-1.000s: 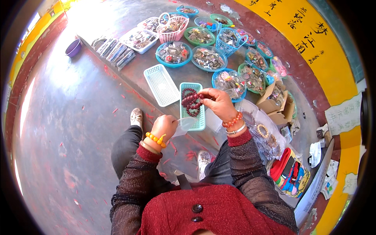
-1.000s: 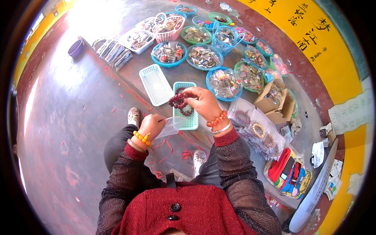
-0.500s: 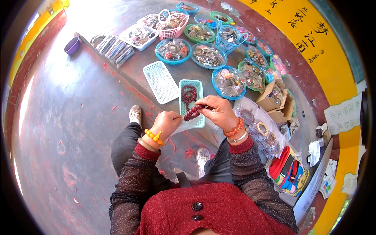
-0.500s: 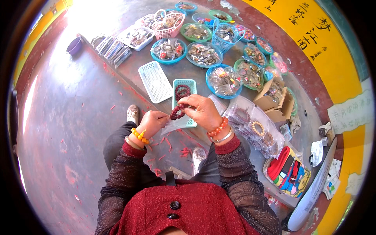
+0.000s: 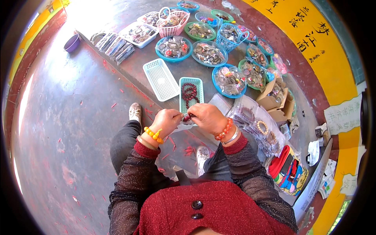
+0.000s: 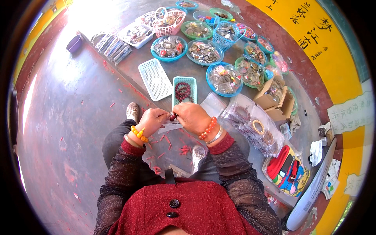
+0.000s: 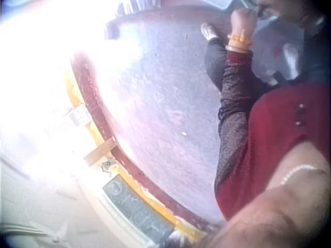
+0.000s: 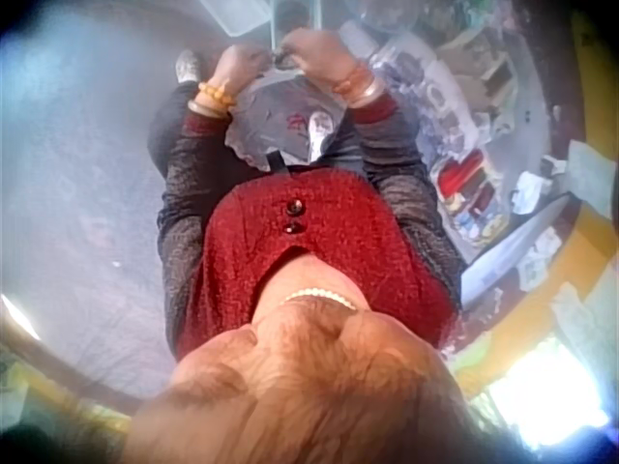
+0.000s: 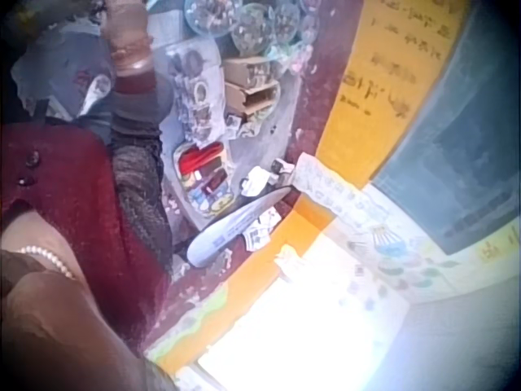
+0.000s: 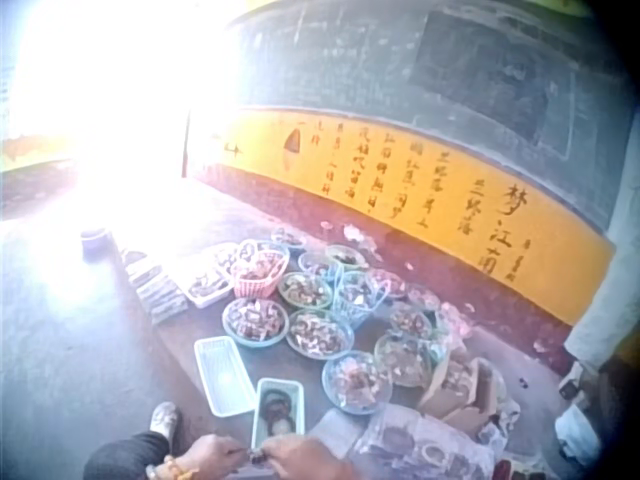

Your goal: The person sits on the floor and packs beaded bracelets into small plastic bags. They pick up bracelets from a green basket, place them into bags, and set the packaged items aside on the floor.

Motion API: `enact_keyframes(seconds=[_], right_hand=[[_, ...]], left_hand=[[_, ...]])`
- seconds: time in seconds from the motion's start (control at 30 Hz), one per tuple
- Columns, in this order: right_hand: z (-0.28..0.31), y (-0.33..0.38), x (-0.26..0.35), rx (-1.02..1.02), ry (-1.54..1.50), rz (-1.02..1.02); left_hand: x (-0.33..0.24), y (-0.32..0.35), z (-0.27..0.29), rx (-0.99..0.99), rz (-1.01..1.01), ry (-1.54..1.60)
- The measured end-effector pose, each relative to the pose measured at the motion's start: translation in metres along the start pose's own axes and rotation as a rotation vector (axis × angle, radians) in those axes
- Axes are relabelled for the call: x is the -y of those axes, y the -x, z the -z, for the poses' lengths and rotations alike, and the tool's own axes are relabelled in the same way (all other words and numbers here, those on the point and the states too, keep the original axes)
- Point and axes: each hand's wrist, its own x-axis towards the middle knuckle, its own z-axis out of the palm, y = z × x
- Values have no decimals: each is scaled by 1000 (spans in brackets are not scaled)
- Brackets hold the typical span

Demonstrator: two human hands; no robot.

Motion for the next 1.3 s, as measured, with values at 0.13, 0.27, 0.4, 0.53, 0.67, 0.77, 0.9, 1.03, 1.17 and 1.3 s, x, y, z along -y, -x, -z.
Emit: enact_keyframes(seconds=[0.13,0.27,0.4,0.53,0.67,0.77,0.9,1.03,1.17,1.3], right_hand=[[-11,-1,4,-20,2,55],[-12,-4,4,-66,-161,45],[18,-3,-3,-73,-497,-217],[31,5,-26,46,-740,-355],[19,9,-38,265,-888,-407],[-2,9,-41,307,-1004,-347],[-11,8,-39,435,-1163,-382],[-4,8,-23,222,-1350,-493],[-7,2,-23,-3,-1517,-557],[-9,1,-25,-31,-1572,-578]], left_hand=[[-6,0,1,16,101,90],[2,-1,1,-86,-6,47],[-1,0,10,-39,63,232],[-11,3,25,-12,122,396],[-22,9,41,87,120,646],[-25,12,46,89,142,963],[-6,9,43,71,33,1250],[-6,1,40,17,136,1205],[-1,-5,25,114,238,1133],[-6,-1,14,92,304,1180]])
